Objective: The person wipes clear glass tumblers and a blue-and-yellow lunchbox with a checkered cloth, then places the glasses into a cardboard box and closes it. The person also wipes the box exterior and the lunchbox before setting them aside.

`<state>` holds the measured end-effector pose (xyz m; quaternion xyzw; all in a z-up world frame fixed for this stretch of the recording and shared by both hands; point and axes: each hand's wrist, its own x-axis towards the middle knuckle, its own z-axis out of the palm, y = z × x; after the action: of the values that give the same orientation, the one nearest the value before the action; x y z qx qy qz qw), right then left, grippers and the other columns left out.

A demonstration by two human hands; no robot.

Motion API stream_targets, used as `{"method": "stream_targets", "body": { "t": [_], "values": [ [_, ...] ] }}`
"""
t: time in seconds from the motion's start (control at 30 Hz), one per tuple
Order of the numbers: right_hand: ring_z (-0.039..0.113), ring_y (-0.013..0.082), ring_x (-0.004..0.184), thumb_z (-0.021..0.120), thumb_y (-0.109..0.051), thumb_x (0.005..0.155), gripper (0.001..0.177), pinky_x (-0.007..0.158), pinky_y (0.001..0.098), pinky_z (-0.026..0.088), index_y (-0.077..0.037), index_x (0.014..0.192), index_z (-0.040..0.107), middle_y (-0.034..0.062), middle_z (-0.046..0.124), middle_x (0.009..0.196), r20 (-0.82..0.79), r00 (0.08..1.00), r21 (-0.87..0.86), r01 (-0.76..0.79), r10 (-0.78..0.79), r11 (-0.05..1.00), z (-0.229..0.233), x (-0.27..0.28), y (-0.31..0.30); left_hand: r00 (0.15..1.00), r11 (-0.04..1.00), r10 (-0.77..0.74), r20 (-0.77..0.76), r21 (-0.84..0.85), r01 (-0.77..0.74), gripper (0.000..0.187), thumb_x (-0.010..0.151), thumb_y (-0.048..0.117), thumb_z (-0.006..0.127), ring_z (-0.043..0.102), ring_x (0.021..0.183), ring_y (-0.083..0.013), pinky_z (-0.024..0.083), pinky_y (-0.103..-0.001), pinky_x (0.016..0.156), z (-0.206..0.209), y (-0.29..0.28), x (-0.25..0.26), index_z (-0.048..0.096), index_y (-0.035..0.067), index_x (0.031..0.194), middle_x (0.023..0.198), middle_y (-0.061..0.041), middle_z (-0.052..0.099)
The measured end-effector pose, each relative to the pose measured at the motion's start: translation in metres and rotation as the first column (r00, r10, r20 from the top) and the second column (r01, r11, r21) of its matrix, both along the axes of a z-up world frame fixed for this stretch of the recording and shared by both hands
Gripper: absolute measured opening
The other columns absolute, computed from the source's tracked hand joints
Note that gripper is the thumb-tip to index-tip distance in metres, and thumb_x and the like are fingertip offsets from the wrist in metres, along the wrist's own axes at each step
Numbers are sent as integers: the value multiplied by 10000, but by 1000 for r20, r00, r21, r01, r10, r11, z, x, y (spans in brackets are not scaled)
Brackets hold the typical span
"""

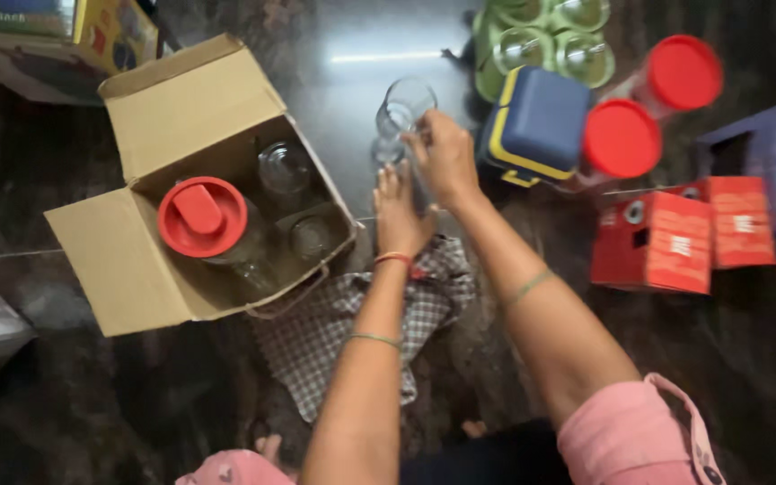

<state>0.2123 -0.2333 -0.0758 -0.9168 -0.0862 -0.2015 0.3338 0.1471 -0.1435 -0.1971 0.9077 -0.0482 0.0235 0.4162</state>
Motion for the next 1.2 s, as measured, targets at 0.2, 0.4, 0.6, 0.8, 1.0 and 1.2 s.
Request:
{"method": "stream_targets", "body": {
  "t": [0.2,0.4,0.6,0.8,1.0,1.2],
  "values": [
    [673,385,836,824,-116,848,268,708,446,521,-5,970,612,182,670,941,-32,993,-50,-118,117,992,65,-80,-27,976,981,-49,-213,-194,7,1158,745,487,855,216,1510,-477,234,-518,1225,0,26,-10,214,89,1622,1625,-334,205],
    [682,401,912,835,-124,798,285,757,436,541,-7,971,640,192,684,1004,-105,960,-129,-270,258,954,115,-149,-39,985,960,29,168,-278,20,1165,806,432,886,300,1535,-461,275,-517,1247,68,30,-76,196,1,1641,1646,-315,302],
    [762,245,975,816,-134,819,278,827,337,599,-12,1032,685,155,739,1158,-369,866,102,-324,338,940,148,-213,-33,963,902,-179,200,-357,242,1156,690,428,914,696,1167,-334,547,-424,1007,187,77,-132,277,61,1581,1240,-170,698],
    [686,143,1050,711,-69,938,311,935,304,561,3,1240,700,73,738,1189,-363,583,754,-275,727,597,131,-214,-20,994,950,-93,58,-293,106,948,709,339,920,770,943,-250,604,-376,866,240,131,-187,423,90,1478,1031,-119,750],
    [568,338,1244,800,-208,840,628,1042,450,478,-32,1396,567,189,603,1377,-402,892,334,-70,209,940,45,-191,-9,994,754,-84,66,-649,106,929,742,135,902,680,896,-177,591,-329,802,213,136,-201,388,69,1514,1161,-90,630],
    [434,412,1369,821,-315,772,571,993,641,351,-130,1277,632,210,481,1473,-474,852,-445,-14,-222,895,-21,-188,-30,969,400,-227,-98,-917,1,715,898,87,747,675,918,-179,576,-354,811,188,110,-188,337,110,1483,1155,-99,613]
  ]
}}
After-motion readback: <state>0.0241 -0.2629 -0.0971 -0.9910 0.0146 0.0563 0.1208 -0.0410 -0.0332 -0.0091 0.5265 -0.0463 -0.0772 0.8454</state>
